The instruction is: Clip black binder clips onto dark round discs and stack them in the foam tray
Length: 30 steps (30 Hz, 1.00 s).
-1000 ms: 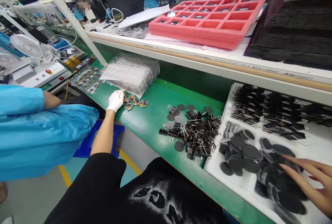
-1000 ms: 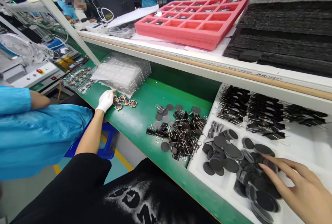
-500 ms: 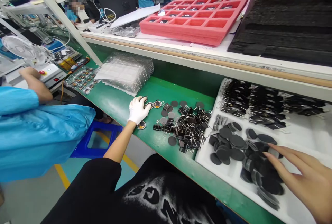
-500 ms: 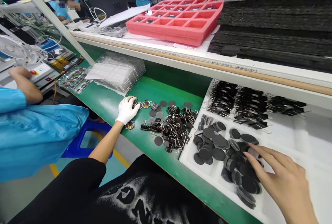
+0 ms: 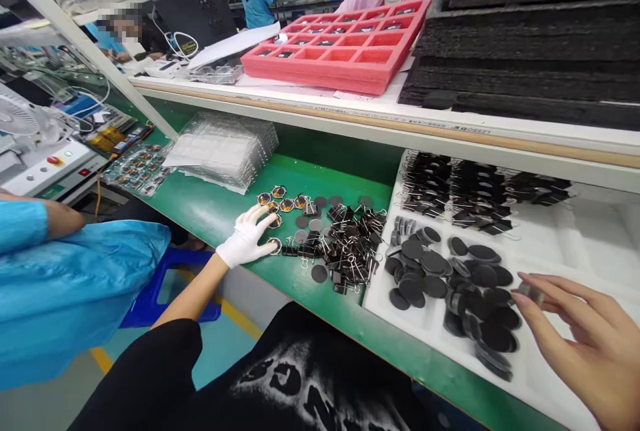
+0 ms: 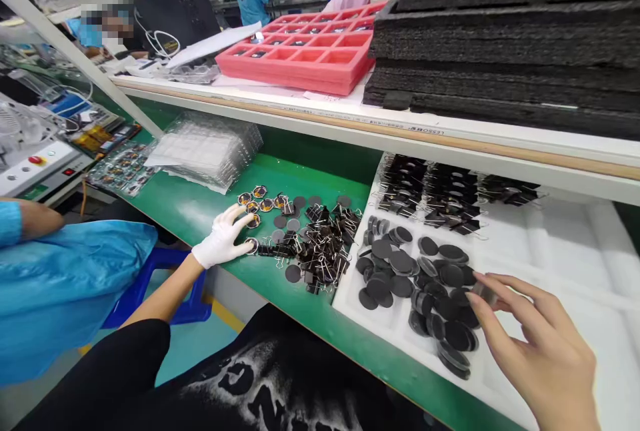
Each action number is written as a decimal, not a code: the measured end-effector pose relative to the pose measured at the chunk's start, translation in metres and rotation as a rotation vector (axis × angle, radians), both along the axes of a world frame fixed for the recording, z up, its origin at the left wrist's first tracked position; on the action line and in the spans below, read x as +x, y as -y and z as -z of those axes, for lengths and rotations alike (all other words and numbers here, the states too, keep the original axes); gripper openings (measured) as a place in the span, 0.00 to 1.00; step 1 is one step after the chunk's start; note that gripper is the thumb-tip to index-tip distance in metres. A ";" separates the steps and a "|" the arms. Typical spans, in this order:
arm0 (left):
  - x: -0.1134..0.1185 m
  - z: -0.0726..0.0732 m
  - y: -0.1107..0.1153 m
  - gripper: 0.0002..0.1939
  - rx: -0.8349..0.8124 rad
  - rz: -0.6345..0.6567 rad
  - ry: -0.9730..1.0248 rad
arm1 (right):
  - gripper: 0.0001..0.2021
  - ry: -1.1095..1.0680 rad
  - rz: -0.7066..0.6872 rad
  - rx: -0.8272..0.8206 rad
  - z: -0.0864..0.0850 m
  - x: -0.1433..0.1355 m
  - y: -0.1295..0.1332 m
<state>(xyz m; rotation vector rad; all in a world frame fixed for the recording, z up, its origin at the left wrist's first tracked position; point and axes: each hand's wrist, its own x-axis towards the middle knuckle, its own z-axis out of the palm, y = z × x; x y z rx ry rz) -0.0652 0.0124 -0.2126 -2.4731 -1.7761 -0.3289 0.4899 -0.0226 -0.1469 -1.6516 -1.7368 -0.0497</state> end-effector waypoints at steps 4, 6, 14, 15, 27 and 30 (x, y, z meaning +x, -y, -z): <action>0.012 -0.014 -0.039 0.23 0.074 -0.045 0.042 | 0.12 -0.263 -0.143 -0.017 -0.004 -0.019 -0.009; 0.025 -0.028 -0.066 0.22 0.050 -0.020 0.057 | 0.11 -0.405 -0.127 -0.101 -0.007 -0.034 -0.012; 0.070 -0.058 -0.153 0.27 -0.339 0.237 -0.311 | 0.16 -0.700 -0.272 -0.390 -0.012 -0.067 -0.010; 0.071 -0.058 -0.156 0.24 -0.335 0.259 -0.326 | 0.17 -0.737 -0.277 -0.420 -0.010 -0.069 -0.008; 0.053 -0.037 -0.152 0.21 -0.098 0.201 0.188 | 0.19 -1.090 -0.392 -0.585 -0.002 -0.108 -0.014; 0.033 -0.057 -0.149 0.22 -0.115 0.094 0.186 | 0.18 -1.055 -0.439 -0.622 -0.004 -0.113 -0.014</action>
